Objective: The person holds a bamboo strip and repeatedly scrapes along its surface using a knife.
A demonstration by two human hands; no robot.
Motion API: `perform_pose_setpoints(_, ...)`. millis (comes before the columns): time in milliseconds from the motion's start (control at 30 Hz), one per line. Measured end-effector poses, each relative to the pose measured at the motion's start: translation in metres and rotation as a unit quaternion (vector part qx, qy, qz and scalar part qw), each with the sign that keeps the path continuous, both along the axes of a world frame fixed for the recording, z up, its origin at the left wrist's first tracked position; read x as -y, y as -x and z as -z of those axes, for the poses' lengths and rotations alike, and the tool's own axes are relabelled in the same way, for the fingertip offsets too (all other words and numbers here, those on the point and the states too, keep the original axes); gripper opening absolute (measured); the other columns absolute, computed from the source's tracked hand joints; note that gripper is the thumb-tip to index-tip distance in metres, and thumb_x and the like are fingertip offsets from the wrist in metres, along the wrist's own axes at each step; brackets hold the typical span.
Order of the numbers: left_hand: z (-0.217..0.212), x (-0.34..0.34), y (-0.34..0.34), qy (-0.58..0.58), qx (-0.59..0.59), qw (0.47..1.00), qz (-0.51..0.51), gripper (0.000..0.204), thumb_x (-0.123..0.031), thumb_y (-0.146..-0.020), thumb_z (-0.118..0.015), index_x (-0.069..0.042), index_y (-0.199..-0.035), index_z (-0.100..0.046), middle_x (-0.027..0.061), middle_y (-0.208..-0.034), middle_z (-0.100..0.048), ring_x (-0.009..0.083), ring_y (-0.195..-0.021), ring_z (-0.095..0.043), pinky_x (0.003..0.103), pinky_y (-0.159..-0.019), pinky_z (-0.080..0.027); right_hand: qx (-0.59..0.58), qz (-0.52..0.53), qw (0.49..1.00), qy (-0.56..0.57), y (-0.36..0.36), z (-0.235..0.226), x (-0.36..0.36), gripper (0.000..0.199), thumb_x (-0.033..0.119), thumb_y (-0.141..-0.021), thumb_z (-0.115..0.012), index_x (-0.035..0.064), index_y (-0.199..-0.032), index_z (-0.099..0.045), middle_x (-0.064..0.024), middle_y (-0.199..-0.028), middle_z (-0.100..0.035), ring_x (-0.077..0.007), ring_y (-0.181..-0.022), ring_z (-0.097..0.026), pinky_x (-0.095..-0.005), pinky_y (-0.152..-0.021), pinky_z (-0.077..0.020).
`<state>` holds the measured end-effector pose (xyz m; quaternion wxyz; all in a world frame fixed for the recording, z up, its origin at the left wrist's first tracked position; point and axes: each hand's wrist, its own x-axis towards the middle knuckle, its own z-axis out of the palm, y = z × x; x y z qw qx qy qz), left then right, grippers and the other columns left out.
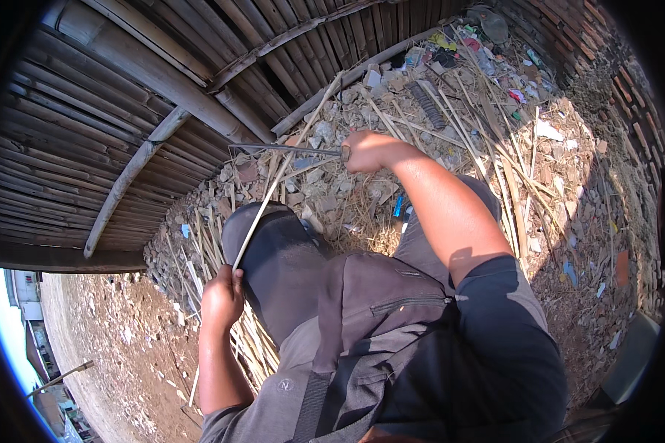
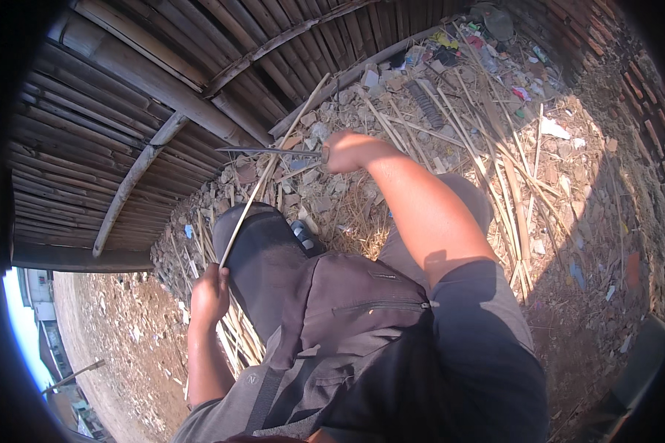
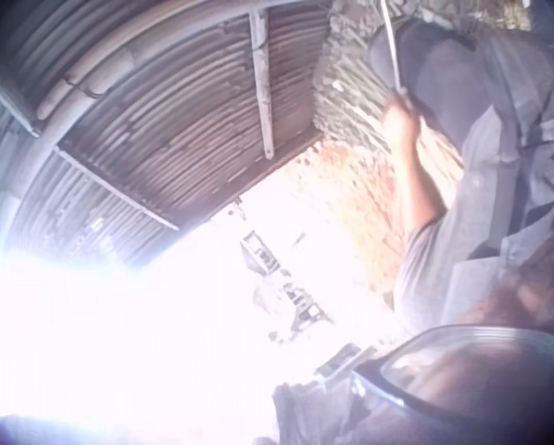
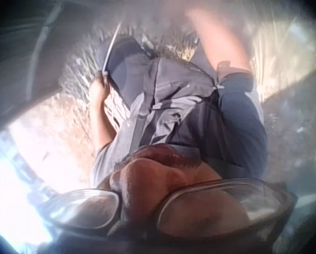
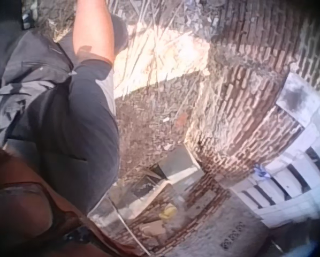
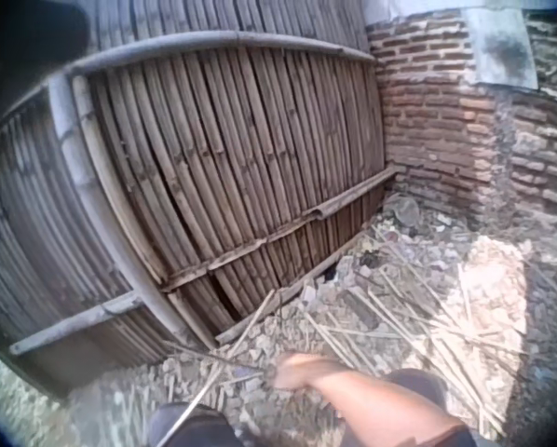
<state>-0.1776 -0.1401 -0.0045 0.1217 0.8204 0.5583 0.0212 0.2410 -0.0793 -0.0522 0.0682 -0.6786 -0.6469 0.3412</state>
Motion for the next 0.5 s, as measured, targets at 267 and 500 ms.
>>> perform_pose_setpoints(267, 0.01, 0.007, 0.008, -0.053, -0.013, 0.998, 0.007, 0.03, -0.031, -0.103, -0.055, -0.003, -0.091, -0.053, 0.0256, -0.072, -0.064, 0.0483, -0.07, -0.064, 0.056, -0.06, -0.048, 0.008, -0.025, 1.0, -0.012, 0.018, -0.018, 0.003, 0.035, 0.019, -0.074, -0.067, -0.0005, -0.103, -0.07, -0.0233, -0.1, -0.071, -0.0353, -0.1, -0.07, -0.0431, -0.087, -0.0542)
perform_pose_setpoints(500, -0.004, 0.001, 0.005, -0.031, -0.07, 0.997, 0.002, 0.029, -0.033, -0.102, -0.055, -0.006, -0.093, -0.053, 0.025, -0.071, -0.065, 0.0487, -0.071, -0.064, 0.056, -0.062, -0.05, -0.001, 0.082, 0.996, -0.019, -0.001, -0.003, 0.0, 0.04, 0.017, -0.081, -0.061, 0.001, -0.117, -0.07, -0.0235, -0.116, -0.069, -0.033, -0.116, -0.065, -0.0392, -0.097, -0.0522)
